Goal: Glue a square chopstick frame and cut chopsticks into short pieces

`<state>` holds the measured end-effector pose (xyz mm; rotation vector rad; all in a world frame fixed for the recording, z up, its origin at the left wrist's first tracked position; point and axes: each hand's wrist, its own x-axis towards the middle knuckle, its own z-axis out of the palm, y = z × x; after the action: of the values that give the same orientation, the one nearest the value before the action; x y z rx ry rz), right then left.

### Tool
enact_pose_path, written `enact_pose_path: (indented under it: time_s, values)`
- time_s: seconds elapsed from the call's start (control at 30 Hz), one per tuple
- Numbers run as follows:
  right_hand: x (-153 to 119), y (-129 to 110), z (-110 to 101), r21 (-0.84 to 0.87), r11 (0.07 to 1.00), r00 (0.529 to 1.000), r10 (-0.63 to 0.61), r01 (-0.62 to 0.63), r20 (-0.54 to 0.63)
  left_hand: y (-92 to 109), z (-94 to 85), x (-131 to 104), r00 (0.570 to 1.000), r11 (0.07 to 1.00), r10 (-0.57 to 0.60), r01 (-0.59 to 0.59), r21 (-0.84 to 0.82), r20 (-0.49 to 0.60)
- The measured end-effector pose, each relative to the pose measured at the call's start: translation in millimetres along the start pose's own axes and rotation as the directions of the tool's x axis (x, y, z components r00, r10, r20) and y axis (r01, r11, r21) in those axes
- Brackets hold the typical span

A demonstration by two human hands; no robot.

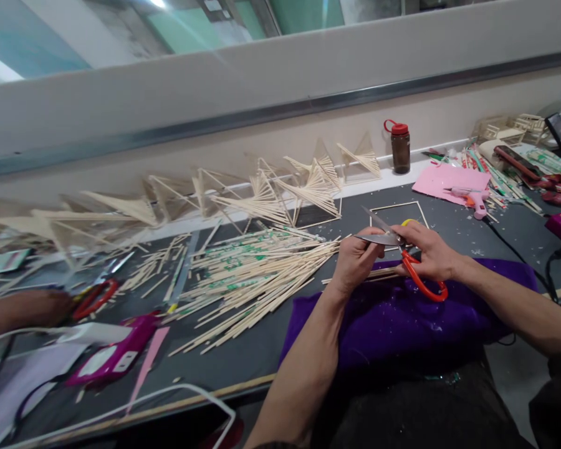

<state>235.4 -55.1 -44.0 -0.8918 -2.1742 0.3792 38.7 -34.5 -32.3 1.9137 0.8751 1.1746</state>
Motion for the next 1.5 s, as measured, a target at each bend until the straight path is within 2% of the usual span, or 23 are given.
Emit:
enact_pose_path:
  time_s: [0.23,0.47,0.67,0.83,1.03,1.13,1.27,1.5]
  values:
    - [-1.0,-2.0,0.1,-0.03,1.0,0.999,0.005,-0.006,-0.033,-3.5,1.4,0.6,1.0,1.0,-0.019,0.019,-0.012,-0.007]
    - [-0.8,-2.9,0.3,-0.033,0.999,0.999,0.03,-0.032,-0.042,-1.0,1.6,-0.7,0.999,0.997,0.036,-0.035,-0.074,0.012]
    - [-1.9,2.2,0.4,-0.039,0.995,0.996,0.089,-0.089,-0.024,0.3,4.8,0.0,0.988,0.925,-0.122,0.149,-0.348,0.099]
    - [-2.5,1.8,0.6,-0.081,0.993,0.996,0.091,-0.091,0.0,2.1,5.9,1.9,0.968,0.865,-0.202,0.247,-0.437,0.147]
    - [-5.0,0.7,0.9,-0.131,0.991,0.997,0.041,-0.031,0.071,15.4,-1.7,-1.1,0.972,0.903,-0.165,0.217,-0.37,0.168]
    - [-4.7,-1.0,1.3,-0.114,0.993,0.996,0.028,-0.019,0.082,21.5,-6.4,-2.4,0.977,0.954,-0.13,0.169,-0.247,0.167]
    - [-3.4,-3.4,2.1,-0.072,0.996,0.994,0.066,-0.06,0.085,24.7,-10.4,-1.2,0.991,0.992,-0.08,0.089,-0.089,0.106]
    - [-3.2,-3.2,11.1,-0.069,0.992,0.993,0.11,-0.108,0.038,17.5,-12.4,0.6,0.994,0.987,-0.075,0.085,-0.14,0.077]
